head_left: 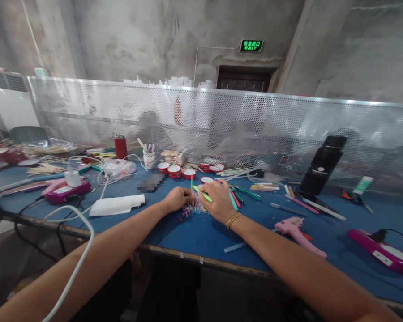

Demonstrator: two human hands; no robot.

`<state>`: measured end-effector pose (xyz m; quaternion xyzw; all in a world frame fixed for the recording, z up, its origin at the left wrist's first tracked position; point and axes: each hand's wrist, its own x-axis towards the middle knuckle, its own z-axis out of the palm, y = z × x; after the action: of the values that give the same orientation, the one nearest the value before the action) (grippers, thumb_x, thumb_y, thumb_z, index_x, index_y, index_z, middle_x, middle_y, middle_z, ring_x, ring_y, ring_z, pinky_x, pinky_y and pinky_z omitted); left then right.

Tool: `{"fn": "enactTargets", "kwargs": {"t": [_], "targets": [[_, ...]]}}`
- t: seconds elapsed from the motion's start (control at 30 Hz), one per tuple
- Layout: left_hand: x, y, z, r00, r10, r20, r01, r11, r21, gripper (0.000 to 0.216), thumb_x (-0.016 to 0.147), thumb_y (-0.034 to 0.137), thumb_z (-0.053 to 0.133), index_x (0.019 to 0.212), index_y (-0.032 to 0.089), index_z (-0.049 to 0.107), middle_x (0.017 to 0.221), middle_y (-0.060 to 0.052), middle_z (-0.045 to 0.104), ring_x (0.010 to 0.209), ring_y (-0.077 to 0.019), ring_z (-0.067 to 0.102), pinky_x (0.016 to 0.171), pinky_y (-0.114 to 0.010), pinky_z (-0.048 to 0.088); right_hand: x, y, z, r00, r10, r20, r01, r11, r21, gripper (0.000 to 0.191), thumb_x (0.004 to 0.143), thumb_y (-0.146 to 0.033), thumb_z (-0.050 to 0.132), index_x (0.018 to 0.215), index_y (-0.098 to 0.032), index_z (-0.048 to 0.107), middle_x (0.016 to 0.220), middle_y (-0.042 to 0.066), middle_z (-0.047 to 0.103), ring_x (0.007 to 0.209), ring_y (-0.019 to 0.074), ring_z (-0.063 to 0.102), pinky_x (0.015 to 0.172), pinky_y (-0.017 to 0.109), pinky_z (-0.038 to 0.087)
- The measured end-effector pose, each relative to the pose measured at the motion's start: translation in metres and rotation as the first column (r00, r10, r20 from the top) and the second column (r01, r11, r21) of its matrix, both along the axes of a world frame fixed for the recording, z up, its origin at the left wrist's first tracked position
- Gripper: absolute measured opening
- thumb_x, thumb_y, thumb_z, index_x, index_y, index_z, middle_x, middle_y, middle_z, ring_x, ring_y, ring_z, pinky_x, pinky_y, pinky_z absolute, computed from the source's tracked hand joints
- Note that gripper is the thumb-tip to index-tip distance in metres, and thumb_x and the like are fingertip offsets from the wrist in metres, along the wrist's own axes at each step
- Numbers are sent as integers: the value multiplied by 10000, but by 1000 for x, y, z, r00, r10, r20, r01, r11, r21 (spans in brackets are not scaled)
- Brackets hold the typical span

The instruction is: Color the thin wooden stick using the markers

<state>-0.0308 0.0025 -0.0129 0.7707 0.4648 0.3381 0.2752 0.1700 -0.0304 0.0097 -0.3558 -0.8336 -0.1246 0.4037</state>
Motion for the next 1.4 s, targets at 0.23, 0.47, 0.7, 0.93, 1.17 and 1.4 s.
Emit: {"fn": "enactTargets", "kwargs": {"t": [0.23,0.47,0.7,0.93,1.17,1.4], "targets": [[1,0,1,999,-12,33,12,1000,7,351,786,475,598,682,149,682,655,-21,681,577,-122,534,577,-230,409,12,7,10,989,-48,-140,45,999,-24,144,928,-330,499,901,-247,614,839,-5,692,857,183,587,986,379,257],[5,-10,12,985,-27,173,16,998,61,351,793,470,616,663,144,618,589,15,585,541,-92,491,542,-212,382,25,16,26,905,122,-408,-198,969,-149,182,908,-336,507,978,-257,655,909,12,707,823,183,627,841,340,425],[4,-12,21,976,-37,213,16,995,100,350,801,477,605,690,146,624,646,-7,625,582,-113,549,580,-223,439,23,31,29,431,56,-901,-615,748,-248,235,796,-425,613,921,-226,622,759,-19,641,628,110,589,654,258,484],[0,-11,23,991,-5,136,-21,982,189,381,801,496,582,724,140,693,734,-25,685,723,-155,592,694,-238,449,38,49,23,625,-18,-780,-459,800,-386,270,861,-329,385,897,-216,627,759,11,674,667,155,632,671,304,503],[-2,-9,19,987,25,161,-47,990,133,431,760,547,602,728,130,705,705,-23,693,675,-158,586,655,-245,438,58,37,37,936,-348,59,350,896,-272,274,807,-186,544,1027,-273,683,976,6,743,953,189,647,889,327,398],[-2,-7,16,986,38,160,-58,991,121,421,742,546,609,738,138,713,742,-36,710,707,-177,603,660,-256,448,67,43,38,826,-454,334,557,747,-364,154,749,-213,618,832,-232,747,902,49,752,859,191,666,718,250,423]]}}
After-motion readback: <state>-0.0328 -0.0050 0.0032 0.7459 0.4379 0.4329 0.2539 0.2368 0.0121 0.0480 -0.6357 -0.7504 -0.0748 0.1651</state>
